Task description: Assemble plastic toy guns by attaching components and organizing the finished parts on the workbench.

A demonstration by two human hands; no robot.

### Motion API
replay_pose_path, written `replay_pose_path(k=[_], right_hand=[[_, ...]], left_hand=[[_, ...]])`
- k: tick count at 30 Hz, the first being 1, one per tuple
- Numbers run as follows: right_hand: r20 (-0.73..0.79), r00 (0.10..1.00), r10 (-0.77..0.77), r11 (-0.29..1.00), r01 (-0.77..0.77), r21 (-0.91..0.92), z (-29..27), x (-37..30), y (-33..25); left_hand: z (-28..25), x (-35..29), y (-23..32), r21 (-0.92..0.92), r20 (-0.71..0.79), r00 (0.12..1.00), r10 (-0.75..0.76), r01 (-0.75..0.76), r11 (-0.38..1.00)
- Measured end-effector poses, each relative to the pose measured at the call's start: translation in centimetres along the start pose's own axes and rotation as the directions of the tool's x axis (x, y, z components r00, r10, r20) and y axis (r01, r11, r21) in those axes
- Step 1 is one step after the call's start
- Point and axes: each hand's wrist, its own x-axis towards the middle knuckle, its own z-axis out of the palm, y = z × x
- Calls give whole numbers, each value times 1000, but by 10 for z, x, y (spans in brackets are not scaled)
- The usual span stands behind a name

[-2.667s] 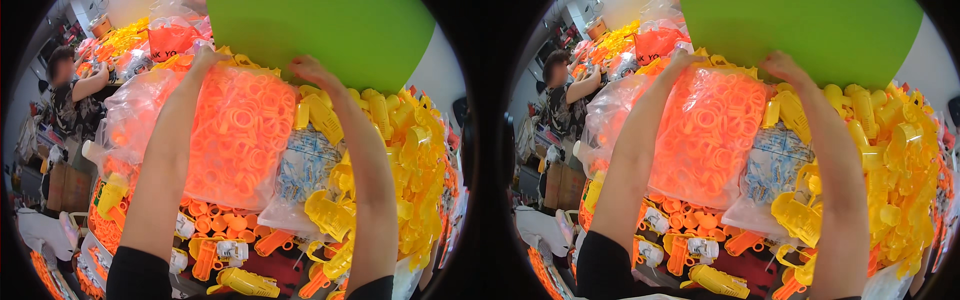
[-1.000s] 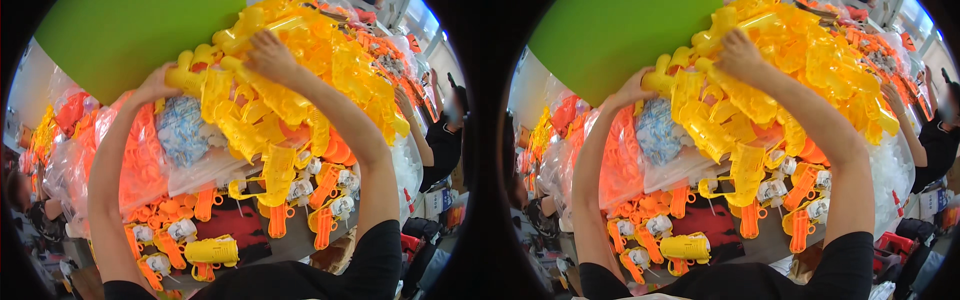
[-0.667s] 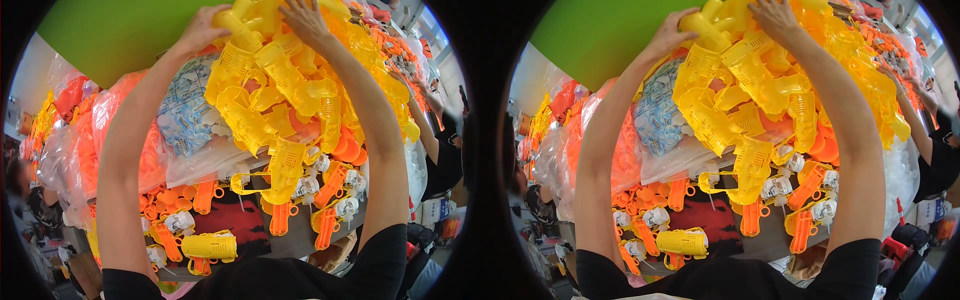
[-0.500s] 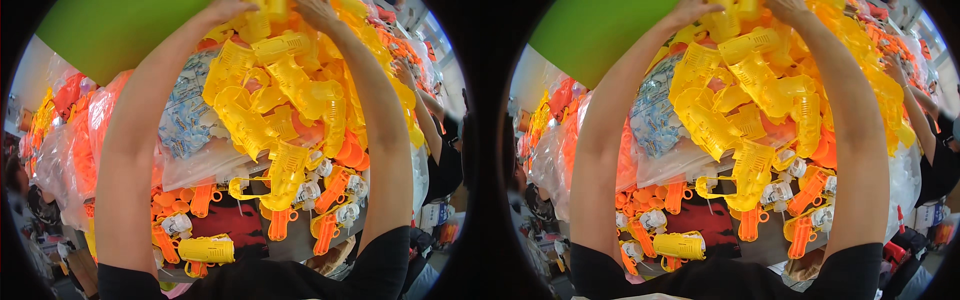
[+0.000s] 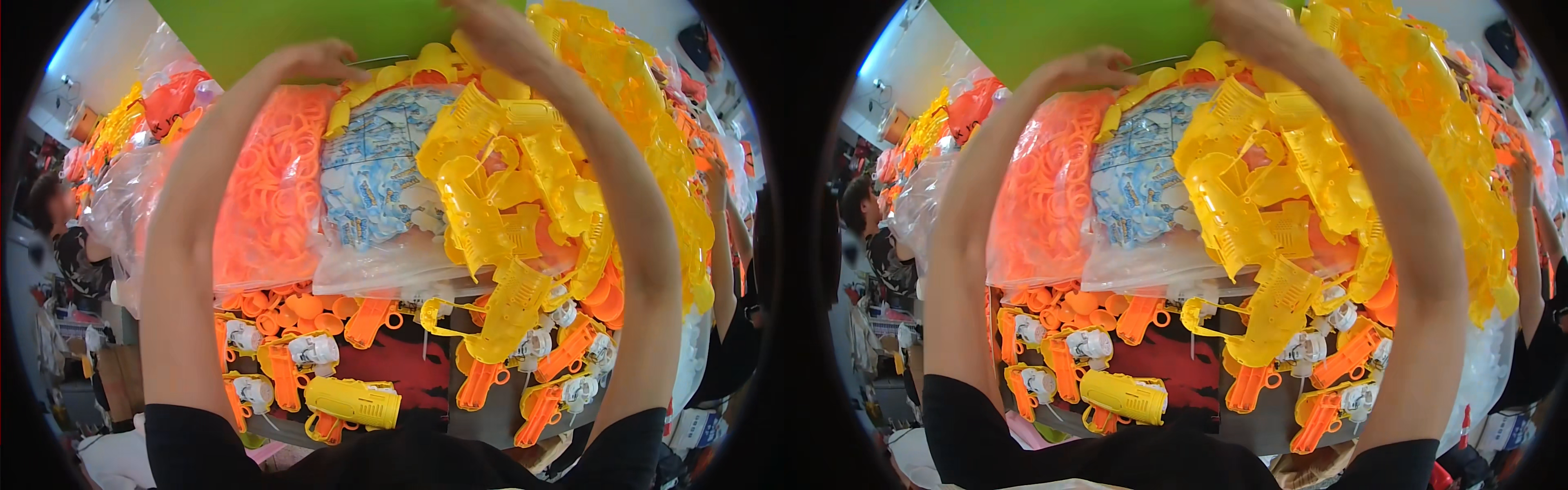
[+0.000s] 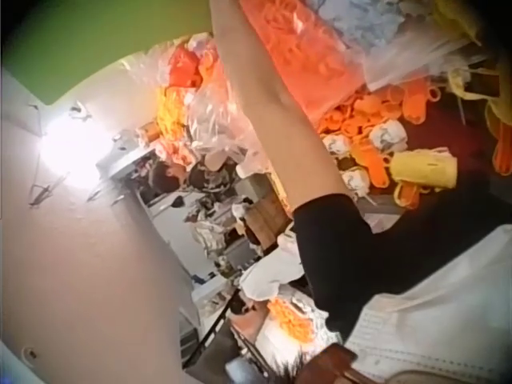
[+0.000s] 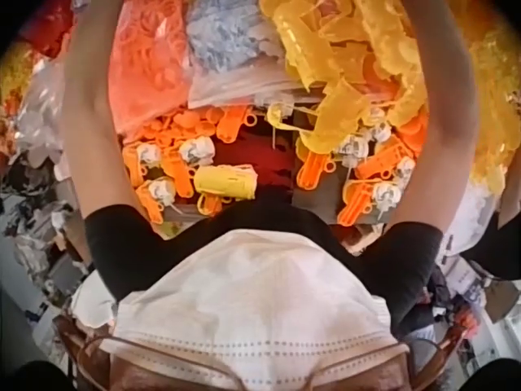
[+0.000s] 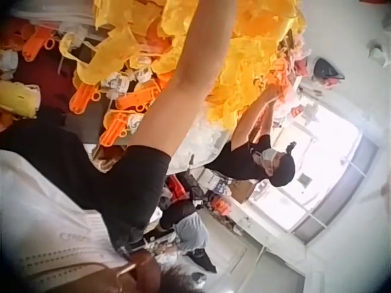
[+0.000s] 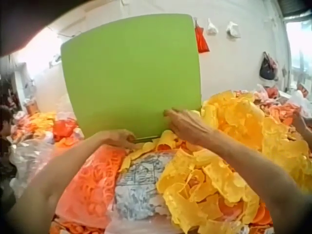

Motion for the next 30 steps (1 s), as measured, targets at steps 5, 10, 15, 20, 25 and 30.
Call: replay_pose_path(k=[5, 10, 15, 20, 25, 30], right_hand=[[424, 871, 248, 927, -87, -364, 66, 14, -46], [329, 894, 304, 910, -170, -378, 67, 1, -35], [250, 952, 176, 947, -95, -307, 18, -22, 1], [115, 993, -33, 900, 79, -428, -34, -57, 51], [115, 993, 15, 780, 60, -622, -64, -69, 78], [-54, 997, 53, 762, -75, -643, -80, -87, 120]], left_hand=[[72, 32, -24, 90, -422, 870, 254, -239, 967], [75, 35, -8, -22, -399, 897, 187, -213, 977], [67, 5, 49, -35, -650, 741, 172, -255, 966], [78, 14, 120, -1, -730, 562, 389, -570, 821], [85, 39, 163, 64, -718, 535, 444, -585, 808], [76, 71, 218, 173, -699, 431, 570, -673, 720]])
